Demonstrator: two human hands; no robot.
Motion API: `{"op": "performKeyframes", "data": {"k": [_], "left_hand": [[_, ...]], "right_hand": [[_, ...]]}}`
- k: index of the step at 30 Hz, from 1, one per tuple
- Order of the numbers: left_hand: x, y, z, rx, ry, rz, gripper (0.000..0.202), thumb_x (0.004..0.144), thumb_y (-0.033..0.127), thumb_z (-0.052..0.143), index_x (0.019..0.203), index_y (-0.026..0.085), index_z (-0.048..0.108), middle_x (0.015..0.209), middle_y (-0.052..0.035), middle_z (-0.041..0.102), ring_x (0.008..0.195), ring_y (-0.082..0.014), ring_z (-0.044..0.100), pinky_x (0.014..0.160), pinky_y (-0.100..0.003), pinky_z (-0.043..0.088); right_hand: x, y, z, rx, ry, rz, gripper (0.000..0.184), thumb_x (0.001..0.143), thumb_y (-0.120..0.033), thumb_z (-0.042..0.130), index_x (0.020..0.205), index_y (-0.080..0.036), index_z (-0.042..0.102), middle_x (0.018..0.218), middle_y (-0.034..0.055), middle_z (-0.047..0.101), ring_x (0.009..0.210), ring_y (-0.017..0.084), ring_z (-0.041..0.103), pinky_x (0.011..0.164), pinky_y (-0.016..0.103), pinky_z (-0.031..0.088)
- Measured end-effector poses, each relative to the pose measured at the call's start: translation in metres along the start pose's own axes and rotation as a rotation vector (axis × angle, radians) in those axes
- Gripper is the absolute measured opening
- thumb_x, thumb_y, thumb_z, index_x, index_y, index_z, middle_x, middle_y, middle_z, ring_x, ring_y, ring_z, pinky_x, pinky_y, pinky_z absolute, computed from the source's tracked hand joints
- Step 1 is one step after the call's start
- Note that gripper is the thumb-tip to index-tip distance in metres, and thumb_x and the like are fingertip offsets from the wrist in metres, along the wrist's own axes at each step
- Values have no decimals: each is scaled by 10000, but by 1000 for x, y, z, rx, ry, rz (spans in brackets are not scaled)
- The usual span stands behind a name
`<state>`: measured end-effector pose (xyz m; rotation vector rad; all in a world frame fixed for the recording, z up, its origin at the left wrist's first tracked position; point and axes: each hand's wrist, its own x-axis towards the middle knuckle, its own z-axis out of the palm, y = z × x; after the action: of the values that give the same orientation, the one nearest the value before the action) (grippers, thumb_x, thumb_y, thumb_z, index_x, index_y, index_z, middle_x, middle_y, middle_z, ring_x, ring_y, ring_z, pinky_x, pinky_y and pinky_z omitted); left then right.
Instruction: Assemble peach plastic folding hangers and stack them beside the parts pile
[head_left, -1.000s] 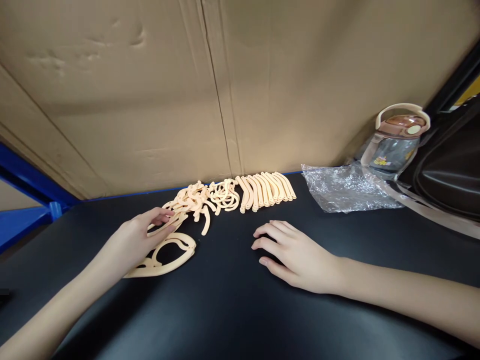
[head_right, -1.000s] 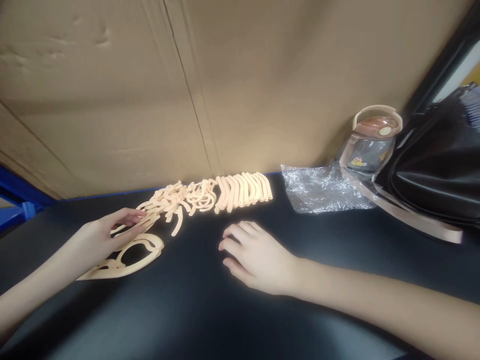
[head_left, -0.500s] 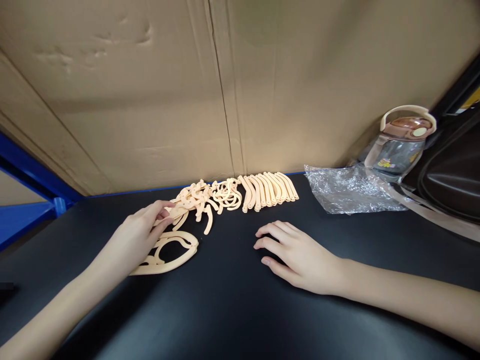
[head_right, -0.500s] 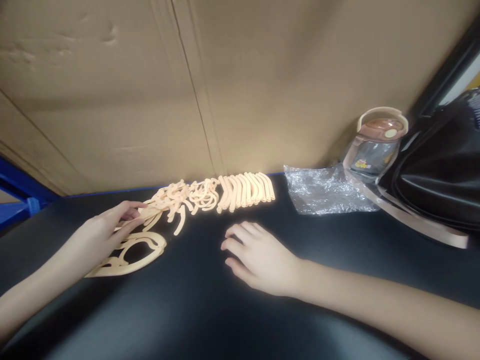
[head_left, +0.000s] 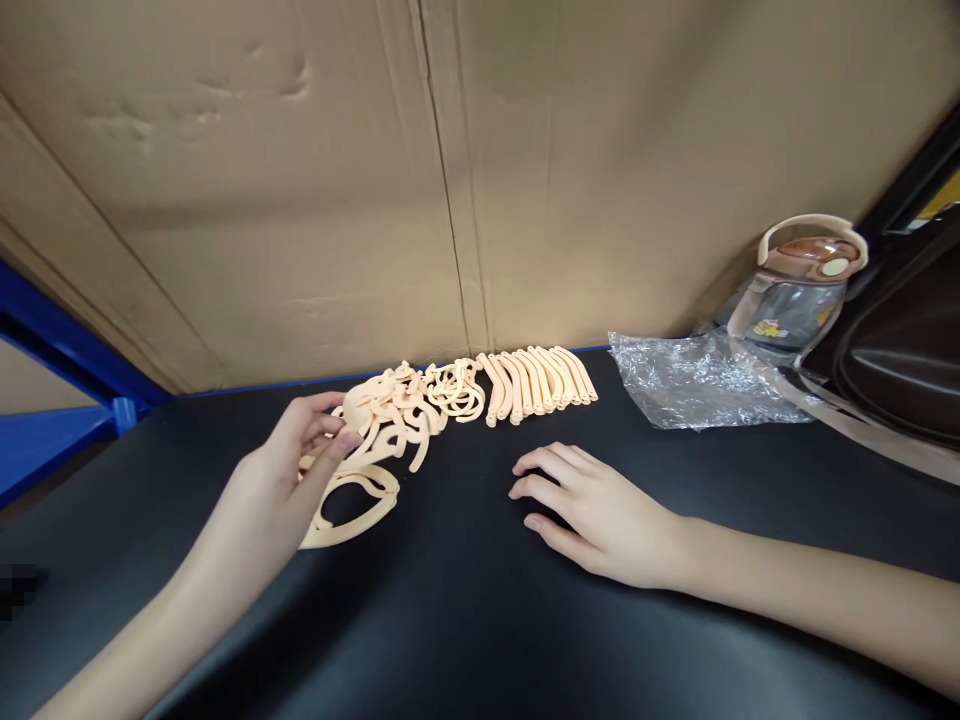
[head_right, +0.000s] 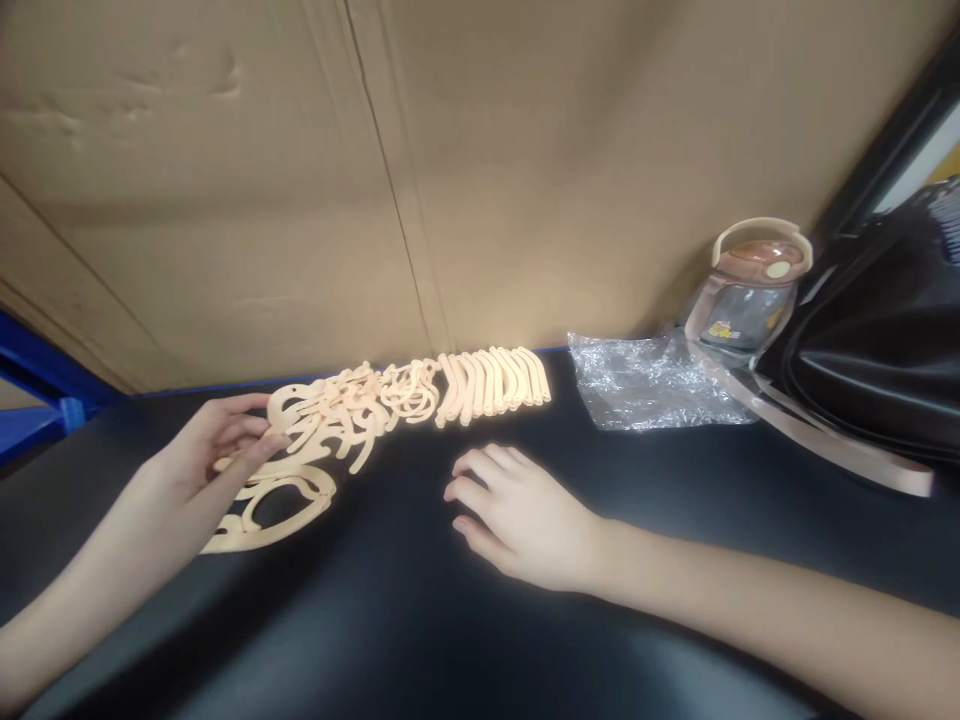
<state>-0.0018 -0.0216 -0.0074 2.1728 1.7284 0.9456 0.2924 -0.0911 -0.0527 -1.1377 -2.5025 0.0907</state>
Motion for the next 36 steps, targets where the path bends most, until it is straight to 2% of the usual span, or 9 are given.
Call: {"op": "performKeyframes", "data": {"k": [5,8,12,16,18,22,27,30,36], "left_hand": [[-24,22,8,43,48,130,294,877,461,454,1126,310,497,885,3,652,735,-177,649,647,-272,501],[-37,29,22,-50,-45,219,241,890,392,469,1107,293,507,839,-3,662,677,-165,655,576,-247,510],[-56,34,45,-157,-238,319,223,927,264,433,1134,297,509,912,-6,679,722,-143,671,610,-224,541],[-66,40,51,-103,-287,463,281,931,205,454,1199,270,506,821,9,651,714,-141,647,635,-247,542],[-68,45,48,-9,-253,578,242,928,207,469,1151,239,558,758,6,628,684,-156,617,632,-280,523],[-68,52,41,109,-230,734,242,940,238,449,1126,186,596,802,-38,647,708,-175,596,628,-293,492],[-45,47,34,289,-161,764,297,969,274,371,1099,175,619,963,-82,667,844,-209,616,740,-333,503],[-15,37,32,514,-97,683,333,953,309,400,1133,121,607,942,-117,650,867,-270,616,749,-401,505],[25,36,47,660,-236,761,272,921,207,465,1148,128,593,1120,-125,622,1037,-262,575,885,-385,462]], "right_hand": [[1,-1,-1,9,-5,12,228,948,-249,445,1108,-161,581,1144,102,570,1057,219,526,932,396,428],[2,-2,-1,45,4,23,320,935,-379,490,1155,-157,560,1136,98,584,1079,225,520,953,403,416],[0,-3,2,96,60,-66,528,747,-593,652,1061,-173,593,1088,76,602,1050,234,539,1046,454,334],[1,-2,3,54,97,12,108,834,-208,556,930,-177,594,978,44,621,971,193,560,1051,441,319],[2,0,2,69,121,135,181,797,-78,495,921,-179,578,939,33,624,938,189,558,988,422,376],[3,3,-2,170,165,246,299,796,-23,460,1027,-192,547,1001,30,630,965,191,553,892,385,433],[2,1,-4,180,191,189,205,865,-102,493,1036,-201,547,1006,35,630,974,200,550,899,402,425],[1,1,-4,156,171,151,165,876,-132,506,1014,-204,559,979,28,628,948,194,547,898,401,423],[0,1,-3,122,160,111,118,880,-158,507,970,-206,567,967,24,634,951,189,555,935,413,417]]}}
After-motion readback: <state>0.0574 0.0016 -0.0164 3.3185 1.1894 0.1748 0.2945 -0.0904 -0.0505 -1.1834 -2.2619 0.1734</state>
